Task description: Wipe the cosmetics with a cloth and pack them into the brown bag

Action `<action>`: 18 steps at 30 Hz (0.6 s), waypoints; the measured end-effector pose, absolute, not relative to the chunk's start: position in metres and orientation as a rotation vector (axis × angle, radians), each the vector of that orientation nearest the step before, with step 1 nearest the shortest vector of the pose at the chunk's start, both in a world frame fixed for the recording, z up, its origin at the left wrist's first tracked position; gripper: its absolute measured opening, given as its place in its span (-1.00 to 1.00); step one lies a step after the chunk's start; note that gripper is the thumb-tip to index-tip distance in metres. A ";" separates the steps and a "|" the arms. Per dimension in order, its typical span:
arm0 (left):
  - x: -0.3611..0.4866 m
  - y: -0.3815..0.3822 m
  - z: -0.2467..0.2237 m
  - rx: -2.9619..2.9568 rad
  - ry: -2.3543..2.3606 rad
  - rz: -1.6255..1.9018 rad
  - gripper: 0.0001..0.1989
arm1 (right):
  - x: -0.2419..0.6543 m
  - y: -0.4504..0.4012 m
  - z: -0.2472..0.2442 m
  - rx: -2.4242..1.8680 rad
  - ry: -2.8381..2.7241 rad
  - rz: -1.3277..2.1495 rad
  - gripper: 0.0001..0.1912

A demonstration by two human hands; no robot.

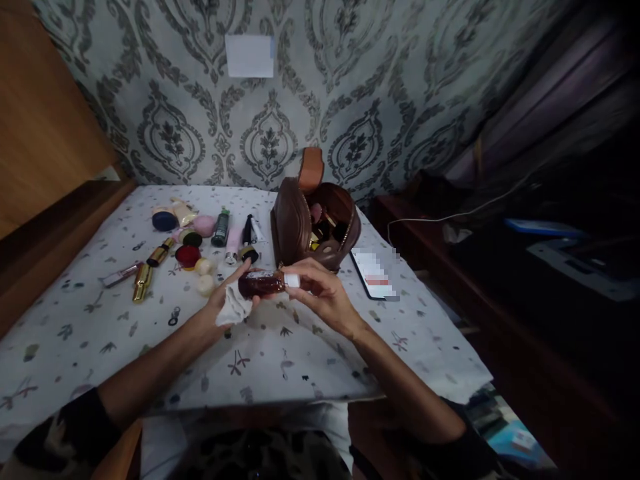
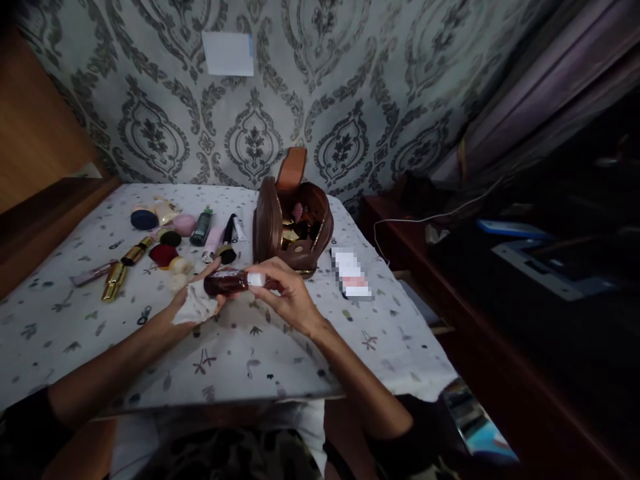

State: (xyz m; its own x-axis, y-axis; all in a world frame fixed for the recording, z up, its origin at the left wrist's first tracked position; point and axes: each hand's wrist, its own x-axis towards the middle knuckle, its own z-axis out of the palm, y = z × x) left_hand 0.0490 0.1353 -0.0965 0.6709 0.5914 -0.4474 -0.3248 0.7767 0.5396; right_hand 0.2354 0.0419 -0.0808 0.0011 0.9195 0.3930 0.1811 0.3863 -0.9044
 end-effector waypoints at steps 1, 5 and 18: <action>0.052 0.132 -0.093 0.433 0.663 0.521 -0.68 | 0.240 0.040 -0.077 -1.046 -1.463 0.805 -0.73; 0.066 0.118 -0.076 0.631 0.635 0.680 -0.79 | 0.249 0.039 -0.068 -1.051 -1.333 0.901 -0.70; 0.123 0.127 -0.035 1.617 0.544 0.910 -0.77 | 0.328 0.049 0.040 -1.155 -1.393 0.442 -0.68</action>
